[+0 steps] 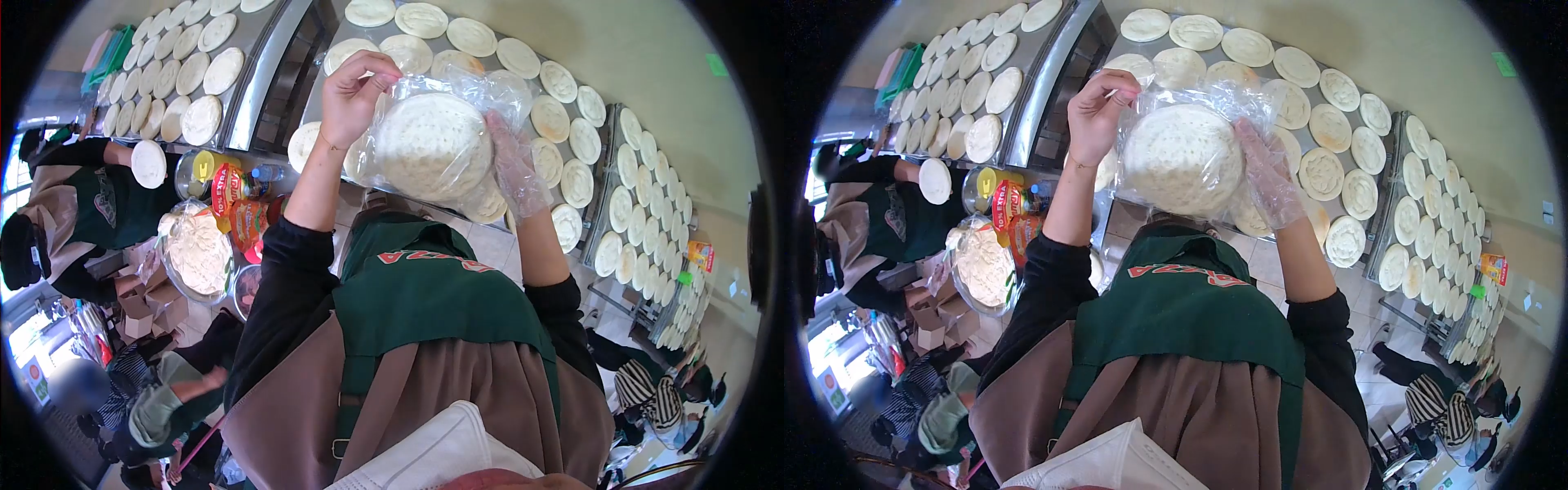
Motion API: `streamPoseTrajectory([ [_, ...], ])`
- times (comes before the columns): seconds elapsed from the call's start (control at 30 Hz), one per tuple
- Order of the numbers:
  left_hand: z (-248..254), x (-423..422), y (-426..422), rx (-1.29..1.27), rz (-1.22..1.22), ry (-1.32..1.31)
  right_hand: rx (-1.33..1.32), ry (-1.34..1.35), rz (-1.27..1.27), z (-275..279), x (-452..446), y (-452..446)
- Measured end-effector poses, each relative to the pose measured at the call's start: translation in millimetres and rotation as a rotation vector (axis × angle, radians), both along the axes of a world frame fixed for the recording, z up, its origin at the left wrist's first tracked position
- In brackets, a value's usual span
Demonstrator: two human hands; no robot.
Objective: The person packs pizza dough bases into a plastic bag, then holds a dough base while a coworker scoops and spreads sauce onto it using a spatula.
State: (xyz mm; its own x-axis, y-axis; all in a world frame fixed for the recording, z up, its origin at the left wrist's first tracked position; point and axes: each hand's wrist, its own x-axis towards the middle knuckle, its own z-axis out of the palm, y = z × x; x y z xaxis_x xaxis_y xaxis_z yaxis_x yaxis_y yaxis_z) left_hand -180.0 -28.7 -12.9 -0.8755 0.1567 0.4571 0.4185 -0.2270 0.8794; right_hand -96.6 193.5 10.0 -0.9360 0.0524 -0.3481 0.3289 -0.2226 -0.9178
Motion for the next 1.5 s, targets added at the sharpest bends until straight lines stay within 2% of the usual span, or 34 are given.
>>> streamPoseTrajectory([
  [0.03,-4,-1,2,0.0,-0.003,0.001,0.032,-0.016,-0.017,0,1,-3],
  [0.1,-13,-4,7,0.205,-0.026,-0.118,0.065,-0.033,-0.037,-6,1,0],
  [0.13,-14,-6,7,0.205,-0.03,-0.119,-0.057,0.019,-0.077,-18,0,3],
  [0.17,-13,-9,6,0.368,-0.025,-0.204,-0.18,0.072,-0.117,-25,-1,6],
  [0.2,-10,-11,6,0.533,-0.018,-0.29,-0.179,0.072,-0.121,-24,0,5],
  [0.27,-4,-9,10,0.521,-0.025,-0.388,-0.048,0.062,-0.191,-20,5,1],
  [0.33,-5,-9,11,0.194,0.242,-0.396,0.014,0.068,-0.207,-9,8,2],
  [0.37,-21,-11,14,-0.047,0.441,-0.187,0.074,0.076,-0.21,-6,8,3],
  [0.4,-26,-5,18,-0.049,0.437,-0.188,0.074,0.075,-0.215,-8,8,4],
  [0.47,-30,12,30,-0.443,0.378,-0.25,0.304,0.225,-0.243,-13,8,7],
  [0.5,-38,13,37,-0.423,0.348,-0.237,0.303,0.223,-0.244,-14,10,8],
  [0.53,-45,13,41,-0.423,0.347,-0.238,0.451,0.238,-0.228,-13,13,9],
  [0.57,-51,12,44,-0.28,0.251,-0.346,0.597,0.254,-0.211,-13,16,10],
  [0.6,-51,10,46,-0.135,0.155,-0.452,0.596,0.254,-0.211,-13,17,11],
  [0.67,-52,6,40,-0.092,0.069,-0.539,0.704,0.271,-0.202,-15,20,15],
  [0.73,-53,0,36,0.082,-0.098,-0.747,0.653,0.304,-0.229,-20,19,23],
  [0.77,-53,-3,34,0.081,-0.099,-0.75,0.603,0.34,-0.262,-22,19,25],
  [0.8,-52,-6,32,0.124,-0.184,-0.861,0.605,0.336,-0.265,-19,20,26],
  [0.83,-53,-9,31,0.168,-0.27,-0.972,0.598,0.247,-0.274,-14,21,26],
  [0.93,-64,-22,25,0.083,-0.382,-1.013,0.548,0.101,-0.295,-19,24,33],
  [1.0,-66,-32,21,0.049,-0.446,-1.009,0.504,0.051,-0.303,-27,24,35],
  [1.07,-63,-41,19,0.016,-0.504,-1.002,0.277,0.041,-0.356,-33,22,33],
  [1.13,-60,-49,18,-0.341,-0.391,-0.767,0.235,0.046,-0.351,-36,22,34],
  [1.17,-68,-55,17,-0.339,-0.391,-0.769,0.192,0.053,-0.346,-37,22,35],
  [1.23,-76,-63,8,-0.584,0.265,-0.124,0.239,0.029,-0.37,-26,21,36],
  [1.27,-79,-65,-1,-0.582,0.265,-0.124,0.285,0.01,-0.397,-19,19,38],
  [1.33,-49,-56,-13,-0.372,0.029,-0.458,0.35,-0.006,-0.395,-13,16,43],
  [1.37,-47,-50,-12,-0.382,-0.163,-0.505,0.412,-0.035,-0.385,-12,19,45],
  [1.4,-46,-39,-5,-0.379,-0.159,-0.514,0.415,-0.041,-0.378,-15,19,47],
  [1.47,-44,-22,18,-0.261,-0.372,-0.401,0.468,0.036,-0.334,-23,15,51],
  [1.5,-49,-21,24,-0.258,-0.364,-0.405,0.469,0.035,-0.325,-24,13,50],
])
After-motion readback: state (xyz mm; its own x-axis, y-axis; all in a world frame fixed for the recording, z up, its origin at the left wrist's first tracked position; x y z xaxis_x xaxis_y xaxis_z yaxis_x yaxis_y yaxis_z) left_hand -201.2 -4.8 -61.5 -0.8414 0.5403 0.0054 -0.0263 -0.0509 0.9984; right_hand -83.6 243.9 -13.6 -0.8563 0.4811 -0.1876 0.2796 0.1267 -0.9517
